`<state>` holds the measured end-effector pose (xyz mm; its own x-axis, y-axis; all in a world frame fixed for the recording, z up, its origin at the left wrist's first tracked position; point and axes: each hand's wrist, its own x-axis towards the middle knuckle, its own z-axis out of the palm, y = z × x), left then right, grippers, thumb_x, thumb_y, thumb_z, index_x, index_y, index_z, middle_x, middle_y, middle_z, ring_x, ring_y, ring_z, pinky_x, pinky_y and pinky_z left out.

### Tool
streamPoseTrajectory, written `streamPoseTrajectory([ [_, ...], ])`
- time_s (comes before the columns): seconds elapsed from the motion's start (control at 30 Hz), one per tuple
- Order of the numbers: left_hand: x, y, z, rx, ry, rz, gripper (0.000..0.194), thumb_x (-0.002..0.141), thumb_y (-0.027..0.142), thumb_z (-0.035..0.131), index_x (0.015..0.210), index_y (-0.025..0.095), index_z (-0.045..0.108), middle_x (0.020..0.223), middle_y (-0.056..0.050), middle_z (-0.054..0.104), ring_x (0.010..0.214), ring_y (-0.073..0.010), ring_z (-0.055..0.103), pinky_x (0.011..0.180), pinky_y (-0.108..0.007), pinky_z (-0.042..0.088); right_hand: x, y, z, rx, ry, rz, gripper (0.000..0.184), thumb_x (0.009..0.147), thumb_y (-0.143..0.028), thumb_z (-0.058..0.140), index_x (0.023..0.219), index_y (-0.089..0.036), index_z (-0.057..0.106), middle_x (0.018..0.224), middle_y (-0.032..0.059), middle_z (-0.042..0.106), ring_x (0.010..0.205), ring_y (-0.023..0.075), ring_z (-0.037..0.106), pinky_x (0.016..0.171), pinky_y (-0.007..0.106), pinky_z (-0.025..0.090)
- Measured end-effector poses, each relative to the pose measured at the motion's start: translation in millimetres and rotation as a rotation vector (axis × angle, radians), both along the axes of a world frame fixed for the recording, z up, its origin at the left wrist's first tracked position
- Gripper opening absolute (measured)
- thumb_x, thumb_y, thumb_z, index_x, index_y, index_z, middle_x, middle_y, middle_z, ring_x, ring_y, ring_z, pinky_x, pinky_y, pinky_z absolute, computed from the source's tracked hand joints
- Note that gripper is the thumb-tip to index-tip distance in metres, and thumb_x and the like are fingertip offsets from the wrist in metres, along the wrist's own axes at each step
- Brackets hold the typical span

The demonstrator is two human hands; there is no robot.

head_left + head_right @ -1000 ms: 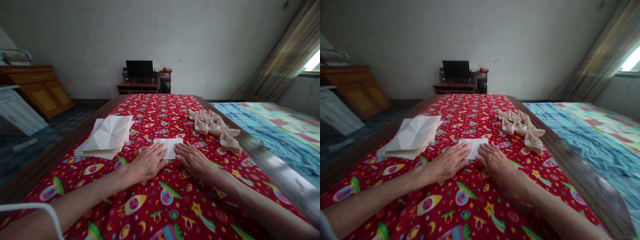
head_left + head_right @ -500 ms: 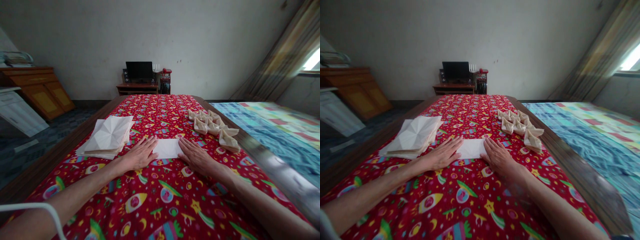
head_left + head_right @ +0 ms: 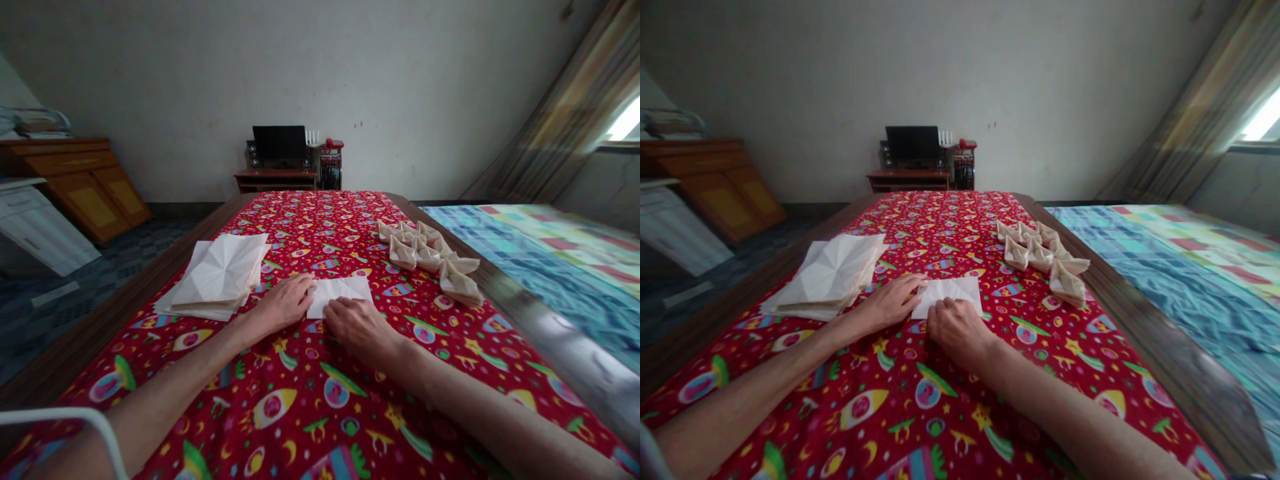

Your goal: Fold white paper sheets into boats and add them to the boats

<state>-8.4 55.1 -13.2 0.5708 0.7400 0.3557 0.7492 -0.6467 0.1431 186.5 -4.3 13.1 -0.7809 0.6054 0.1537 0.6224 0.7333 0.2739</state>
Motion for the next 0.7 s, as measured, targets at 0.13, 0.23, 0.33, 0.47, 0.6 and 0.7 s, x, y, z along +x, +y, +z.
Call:
streamPoseTrajectory([
  [0.13,-5.7,6.9,-3.6,-0.027,-0.072,-0.054,0.037,0.082,0.011,0.038,0.112,0.015,0.06,0.126,-0.009,0.058,0.119,-0.0175,0.052,0.105,-0.035,0.041,-4.1,-2.3,-0.5,0.018,-0.029,-0.029,0.017,0.082,-0.004,0.045,0.091,-0.013,0.056,0.081,0.0102,0.061,0.072,0.022,0.057,0.055,0.03,0.042],
  [0.23,-11.5,5.8,-4.2,-0.062,-0.063,-0.121,0.045,0.077,0.006,0.039,0.117,0.012,0.058,0.134,-0.012,0.052,0.125,-0.0198,0.048,0.107,-0.038,0.039,-2.7,-3.0,-6.0,0.007,0.04,-0.09,0.015,0.083,-0.005,0.045,0.087,-0.014,0.056,0.08,0.0084,0.061,0.07,0.021,0.057,0.055,0.03,0.042],
  [0.33,-15.9,1.9,-3.9,-0.067,-0.038,-0.186,0.052,0.077,0.006,0.042,0.127,0.013,0.051,0.141,-0.013,0.044,0.133,-0.022,0.038,0.11,-0.043,0.034,4.6,0.1,-11.2,0.025,0.143,-0.088,0.015,0.087,-0.008,0.044,0.084,-0.015,0.057,0.083,0.0076,0.064,0.074,0.0192,0.059,0.061,0.028,0.045],
  [0.47,-17.8,-1.4,-4.2,-0.048,-0.028,-0.198,0.051,0.082,0.013,0.048,0.133,0.017,0.047,0.143,-0.011,0.041,0.136,-0.0242,0.031,0.111,-0.046,0.03,18.3,5.0,-12.0,0.108,0.275,0.054,0.022,0.093,-0.013,0.038,0.092,-0.014,0.06,0.097,0.0104,0.068,0.09,0.0185,0.062,0.075,0.028,0.048],
  [0.6,-19.0,-1.6,-2.6,-0.017,-0.035,-0.232,0.042,0.087,0.022,0.05,0.129,0.019,0.051,0.139,-0.009,0.047,0.136,-0.0241,0.032,0.11,-0.046,0.032,31.3,7.8,-9.4,0.138,0.405,0.209,0.028,0.095,-0.016,0.036,0.105,-0.014,0.061,0.106,0.0108,0.068,0.102,0.0194,0.062,0.081,0.032,0.051],
  [0.7,-20.3,-4.5,3.6,0.012,0.017,-0.263,0.039,0.09,0.015,0.044,0.126,0.025,0.055,0.138,-0.005,0.05,0.133,-0.0213,0.037,0.11,-0.046,0.033,42.5,10.2,-9.8,0.101,0.472,0.233,0.029,0.094,-0.016,0.037,0.11,-0.016,0.061,0.112,0.0103,0.067,0.108,0.0195,0.06,0.087,0.035,0.05],
])
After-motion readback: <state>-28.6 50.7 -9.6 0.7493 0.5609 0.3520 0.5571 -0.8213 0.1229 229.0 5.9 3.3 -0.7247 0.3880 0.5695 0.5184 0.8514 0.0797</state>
